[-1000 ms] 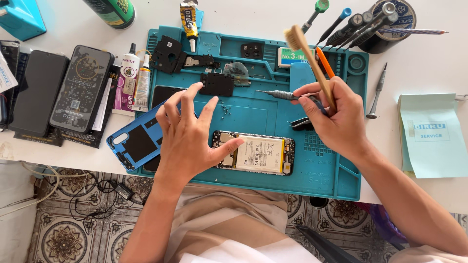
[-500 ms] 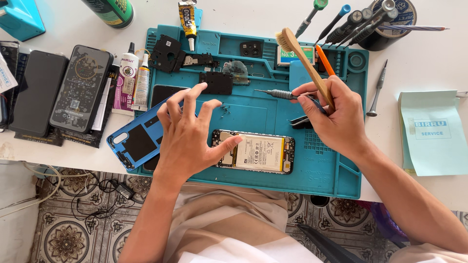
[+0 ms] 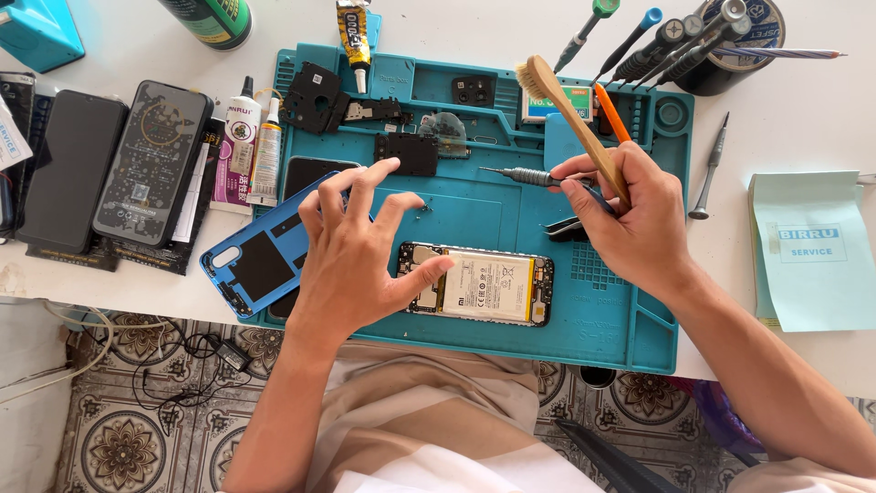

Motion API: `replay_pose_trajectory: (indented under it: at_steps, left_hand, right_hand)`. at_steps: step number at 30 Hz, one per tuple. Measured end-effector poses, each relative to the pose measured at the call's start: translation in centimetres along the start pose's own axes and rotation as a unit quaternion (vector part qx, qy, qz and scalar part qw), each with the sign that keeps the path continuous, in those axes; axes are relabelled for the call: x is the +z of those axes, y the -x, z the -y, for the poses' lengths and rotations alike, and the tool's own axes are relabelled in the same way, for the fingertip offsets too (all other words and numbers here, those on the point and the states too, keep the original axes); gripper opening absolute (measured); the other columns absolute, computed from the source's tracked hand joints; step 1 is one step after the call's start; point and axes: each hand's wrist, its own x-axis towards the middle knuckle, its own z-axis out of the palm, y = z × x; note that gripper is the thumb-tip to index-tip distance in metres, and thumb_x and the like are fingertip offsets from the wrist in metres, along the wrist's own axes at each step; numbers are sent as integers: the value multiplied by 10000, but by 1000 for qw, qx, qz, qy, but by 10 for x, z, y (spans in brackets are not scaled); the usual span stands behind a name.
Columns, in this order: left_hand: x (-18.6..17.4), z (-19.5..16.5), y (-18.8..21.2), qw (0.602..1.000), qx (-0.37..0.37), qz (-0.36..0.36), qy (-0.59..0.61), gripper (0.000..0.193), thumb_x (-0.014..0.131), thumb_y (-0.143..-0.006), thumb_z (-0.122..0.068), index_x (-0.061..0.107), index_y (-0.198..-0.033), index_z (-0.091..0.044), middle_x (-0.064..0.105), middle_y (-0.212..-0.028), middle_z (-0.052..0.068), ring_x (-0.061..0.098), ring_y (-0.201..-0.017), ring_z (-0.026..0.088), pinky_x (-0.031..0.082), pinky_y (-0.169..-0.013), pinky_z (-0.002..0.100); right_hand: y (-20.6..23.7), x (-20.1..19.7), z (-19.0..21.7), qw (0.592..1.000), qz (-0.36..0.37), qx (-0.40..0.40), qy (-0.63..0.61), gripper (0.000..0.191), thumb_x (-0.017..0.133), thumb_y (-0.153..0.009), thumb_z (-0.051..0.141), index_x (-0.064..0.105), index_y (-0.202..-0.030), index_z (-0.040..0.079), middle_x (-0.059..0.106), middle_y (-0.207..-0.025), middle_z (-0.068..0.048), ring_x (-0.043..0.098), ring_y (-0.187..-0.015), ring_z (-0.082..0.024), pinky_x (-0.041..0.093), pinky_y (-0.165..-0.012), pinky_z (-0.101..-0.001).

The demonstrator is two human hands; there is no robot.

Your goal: The person removes the old battery from a disassembled smartphone using a prying tool, then peels off the adhesive backing from a new battery. They place the new battery into the phone chassis and press it into place with a wooden stick.

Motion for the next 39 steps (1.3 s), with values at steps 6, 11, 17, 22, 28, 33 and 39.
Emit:
replay_pose_trajectory:
  at_steps: [6, 11, 17, 22, 28, 33, 39]
  left_hand:
    - [4, 1, 0, 999, 19, -13, -40, 744, 640, -935, -655, 694, -1329, -26, 477, -1529, 144, 377, -1361, 329, 267, -1119, 487]
    - [3, 1, 0, 1000, 19, -7, -19, 660, 636, -939, -642, 721, -1246, -63, 486, -1525, 134, 380, -1361, 327, 264, -1122, 495]
    - [2, 1, 0, 1000, 13, 2, -4, 633, 624, -942, -646, 700, -1251, -98, 482, -1515, 135, 383, -1359, 329, 263, -1112, 506]
    - [5, 0, -1, 998, 39, -10, -55, 601, 595, -988, -615, 701, -1351, -148, 462, -1545, 137, 374, -1356, 327, 264, -1110, 494]
    - [4, -1, 0, 1000, 16, 8, -25, 556, 618, -946, -629, 715, -1206, -147, 477, -1515, 138, 379, -1361, 337, 262, -1108, 508]
    - [4, 1, 0, 1000, 1, -19, -17, 615, 645, -971, -591, 707, -1259, -50, 491, -1501, 136, 391, -1364, 335, 267, -1121, 496]
    - [3, 1, 1, 999, 26, -39, -19, 541, 683, -981, -514, 773, -1158, -11, 568, -1465, 105, 430, -1336, 308, 286, -1106, 476]
  right_hand:
    - [-1, 0, 0, 1000, 1, 8, 29, 284, 708, -994, -7, 451, -880, 37, 768, -1074, -101, 715, -849, -63, 391, -519, -192]
    - [-1, 0, 1, 1000, 3, 11, 20, 242, 699, -991, -12, 476, -909, 35, 766, -1087, -93, 689, -812, -41, 398, -517, -184]
    - [-1, -1, 1, 1000, 5, 18, 22, 235, 698, -988, -16, 480, -910, 29, 769, -1088, -100, 670, -781, -50, 394, -511, -189]
    - [0, 0, 1, 1000, 10, 9, 14, 236, 687, -995, -27, 471, -918, 27, 757, -1093, -107, 752, -952, -95, 435, -527, -177]
    - [-1, -1, 3, 1000, 14, 18, 8, 222, 690, -984, -32, 479, -946, 24, 755, -1107, -112, 755, -969, -116, 447, -528, -174]
    - [-1, -1, 5, 1000, 15, 12, 20, 230, 704, -962, -41, 483, -959, 21, 748, -1092, -88, 749, -950, -87, 465, -537, -175]
    - [-1, -2, 3, 999, 17, 16, 41, 215, 736, -926, -34, 533, -972, 21, 722, -1052, -36, 564, -697, -35, 463, -542, -190]
